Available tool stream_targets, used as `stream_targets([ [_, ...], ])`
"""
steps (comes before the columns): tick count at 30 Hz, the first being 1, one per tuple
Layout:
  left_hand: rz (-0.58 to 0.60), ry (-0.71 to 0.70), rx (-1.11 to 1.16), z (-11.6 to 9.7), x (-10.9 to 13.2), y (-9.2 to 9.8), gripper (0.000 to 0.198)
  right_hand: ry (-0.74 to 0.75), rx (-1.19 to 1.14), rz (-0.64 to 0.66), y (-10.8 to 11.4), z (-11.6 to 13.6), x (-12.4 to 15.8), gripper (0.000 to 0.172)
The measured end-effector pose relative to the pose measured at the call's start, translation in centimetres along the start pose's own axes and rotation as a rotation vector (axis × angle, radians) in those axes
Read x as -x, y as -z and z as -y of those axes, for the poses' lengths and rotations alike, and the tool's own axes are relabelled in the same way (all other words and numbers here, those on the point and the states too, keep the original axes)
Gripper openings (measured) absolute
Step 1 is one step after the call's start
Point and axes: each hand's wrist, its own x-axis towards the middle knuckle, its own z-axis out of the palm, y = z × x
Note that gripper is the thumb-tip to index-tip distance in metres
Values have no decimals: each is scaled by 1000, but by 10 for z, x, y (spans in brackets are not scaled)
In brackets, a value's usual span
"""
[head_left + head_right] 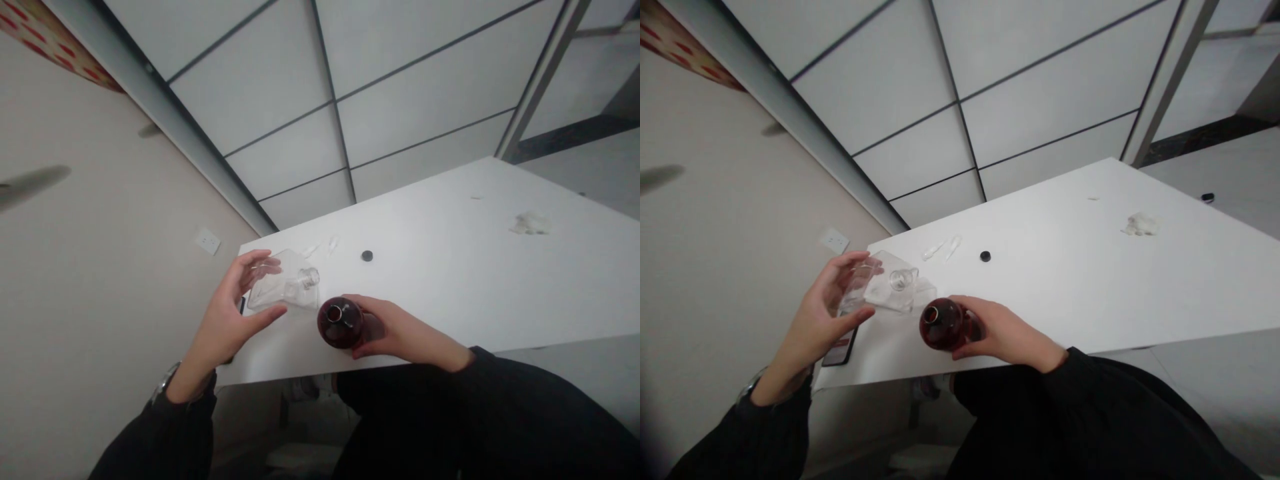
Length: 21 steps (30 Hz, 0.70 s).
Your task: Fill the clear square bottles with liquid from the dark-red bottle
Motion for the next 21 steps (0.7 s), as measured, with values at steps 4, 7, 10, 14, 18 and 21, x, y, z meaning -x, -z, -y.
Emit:
stream_targets([
  [4, -3, 3, 179, 16, -12, -20, 79, -26, -20, 22, 8, 5, 3, 81],
  [7, 51, -24, 160, 24, -26, -37, 69, -34, -13, 37, 14, 8, 5, 81],
  [10, 106, -59, -44, 32, -37, -51, 65, -38, -10, 55, 17, 11, 6, 80],
  [14, 197, -19, -301, 47, -46, -61, 61, -49, -10, 74, 20, 13, 7, 81],
  [18, 295, -7, -505, 65, -49, -69, 66, -41, -9, 78, 21, 13, 6, 82],
  [21, 329, -43, -577, 73, -50, -72, 68, -46, -9, 78, 21, 12, 6, 83],
])
